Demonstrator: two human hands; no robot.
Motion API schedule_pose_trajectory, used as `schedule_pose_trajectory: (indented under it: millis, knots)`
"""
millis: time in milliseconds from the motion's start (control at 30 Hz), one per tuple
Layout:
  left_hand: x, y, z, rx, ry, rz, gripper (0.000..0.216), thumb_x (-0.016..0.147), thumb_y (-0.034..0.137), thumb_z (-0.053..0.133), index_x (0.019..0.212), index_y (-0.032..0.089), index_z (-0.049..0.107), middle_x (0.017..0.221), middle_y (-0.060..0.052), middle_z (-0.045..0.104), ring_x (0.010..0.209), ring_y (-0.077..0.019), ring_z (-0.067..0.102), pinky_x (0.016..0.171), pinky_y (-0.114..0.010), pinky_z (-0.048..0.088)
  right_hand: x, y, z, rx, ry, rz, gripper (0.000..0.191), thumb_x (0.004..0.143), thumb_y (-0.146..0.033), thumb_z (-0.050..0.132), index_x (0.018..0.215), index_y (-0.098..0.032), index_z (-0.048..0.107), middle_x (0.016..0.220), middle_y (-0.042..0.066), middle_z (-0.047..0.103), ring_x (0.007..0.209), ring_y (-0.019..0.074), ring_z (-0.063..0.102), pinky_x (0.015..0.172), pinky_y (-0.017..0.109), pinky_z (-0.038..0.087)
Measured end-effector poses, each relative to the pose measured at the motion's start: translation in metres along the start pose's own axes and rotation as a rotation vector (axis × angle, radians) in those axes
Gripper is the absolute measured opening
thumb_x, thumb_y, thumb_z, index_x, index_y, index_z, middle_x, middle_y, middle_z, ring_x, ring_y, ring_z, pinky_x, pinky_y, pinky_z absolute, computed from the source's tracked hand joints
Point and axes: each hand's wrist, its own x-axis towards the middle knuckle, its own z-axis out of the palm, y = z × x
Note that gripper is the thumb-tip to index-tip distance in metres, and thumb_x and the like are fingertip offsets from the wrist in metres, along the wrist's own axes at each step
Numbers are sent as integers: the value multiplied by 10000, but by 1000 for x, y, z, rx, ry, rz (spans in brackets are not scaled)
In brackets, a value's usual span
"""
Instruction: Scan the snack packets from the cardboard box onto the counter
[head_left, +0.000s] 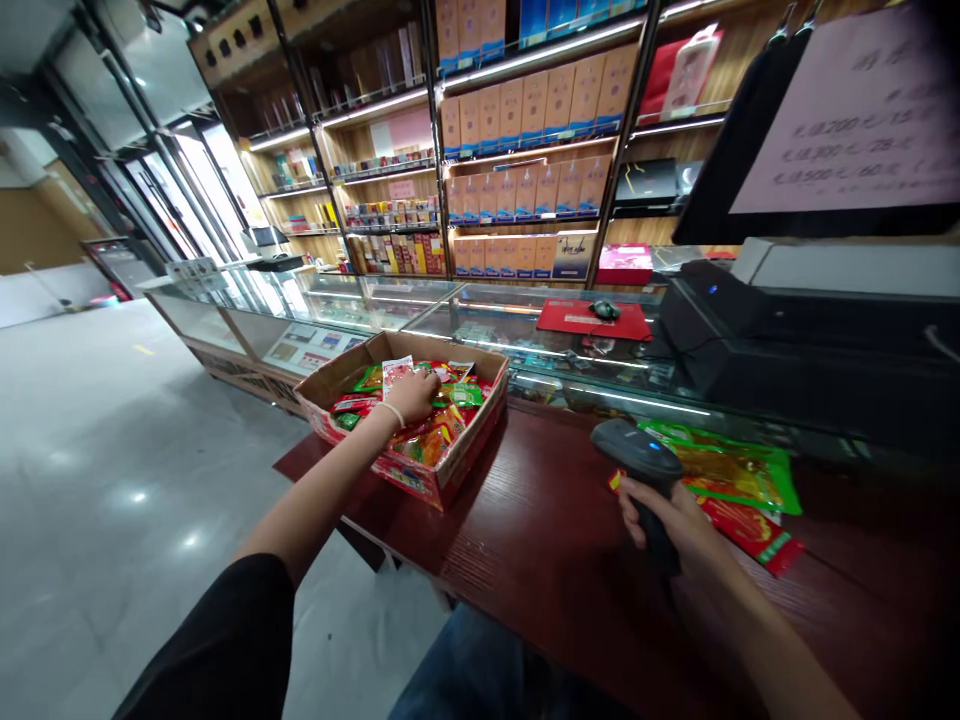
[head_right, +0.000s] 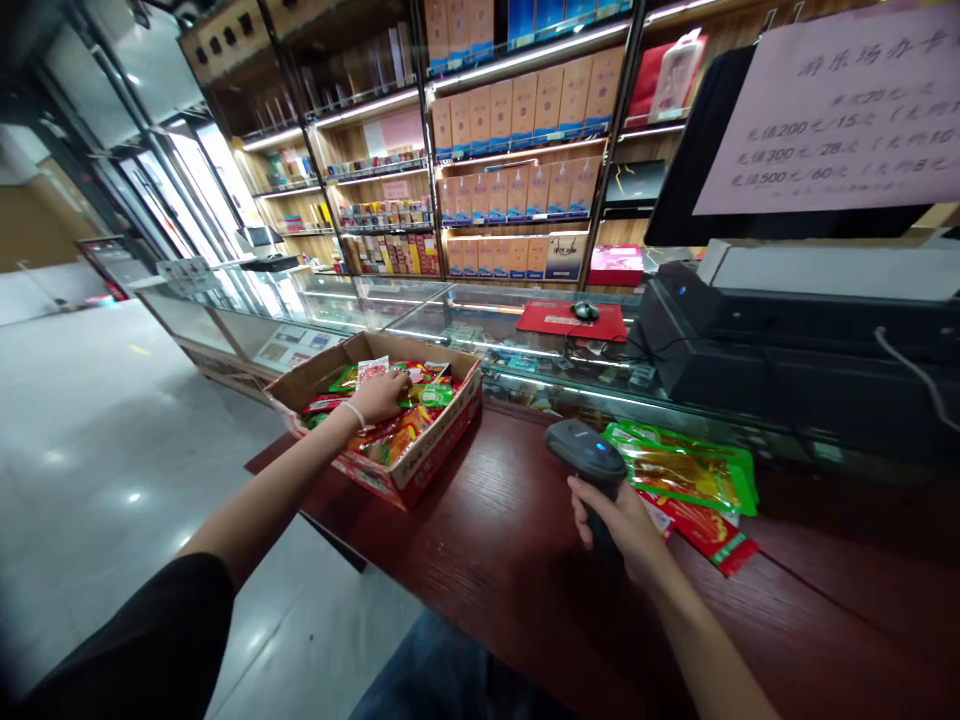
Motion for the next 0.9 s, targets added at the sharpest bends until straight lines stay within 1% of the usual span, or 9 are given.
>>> schedule_pose_trajectory:
  millis: [100,233,300,433,500,600,700,800,900]
  knots:
    - [1,-3,-6,-307,66,17,289,749,277,613,1020,196,673,1002,-92,686,915,-247,631,829,-342,466,-2,-2,-3,41,-9,-20,361,834,-451,661,648,-179,514,527,-30,509,368,85,463,373,215,330]
    - [2,-2,-18,-669,310,-91,348,803,426,584,1034,193,701,939,-58,717,870,-240,641,774,-316,468,-4,-4,-7,86,-3,-46,339,836,-434,664,665,-179,521,526,-35,509,362,85,466,365,213,335]
    - [1,8,-27,-856,372,-170,404,765,488,628,981,157,709,849,-54,712,794,-231,636,712,-304,469,-5,-5,-10,114,11,-66,315,844,-422,660,689,-179,533,541,-35,519,371,82,468,365,208,339]
    - [-9,63,-52,-1415,331,-186,440,678,492,739,937,141,682,774,-30,689,677,-164,613,654,-270,482,-8,-9,-14,151,32,-86,298,846,-408,659,699,-180,538,552,-35,523,374,79,462,363,203,351]
    - [-19,104,-63,-1681,312,-153,400,703,456,739,962,158,668,853,-30,699,731,-160,634,710,-282,507,-9,-12,-16,157,42,-92,317,843,-412,660,672,-177,533,543,-35,517,370,79,461,363,205,357]
    - [-29,166,-65,-1902,188,-85,367,753,403,719,1030,169,661,964,-50,706,868,-198,659,820,-326,520,-9,-15,-21,155,64,-127,333,843,-410,655,645,-175,528,538,-34,516,368,79,462,360,203,351]
    - [-21,214,-40,-2033,141,-89,336,788,375,691,1060,182,651,1021,-54,703,986,-232,650,892,-355,510,-9,-16,-28,154,119,-151,324,840,-409,654,650,-185,518,535,-41,514,367,82,461,360,205,357]
    - [3,246,8,-2150,145,-256,316,795,379,678,1037,179,638,1033,-58,705,998,-233,655,909,-372,507,-9,-15,-34,169,159,-141,321,823,-435,662,667,-196,513,531,-50,508,366,88,453,357,212,370]
    - [26,266,56,-2275,114,-419,349,745,365,728,1017,171,626,997,-68,713,942,-220,677,883,-376,521,-7,-13,-38,188,203,-142,334,793,-463,680,676,-202,507,529,-54,510,359,88,451,347,214,374]
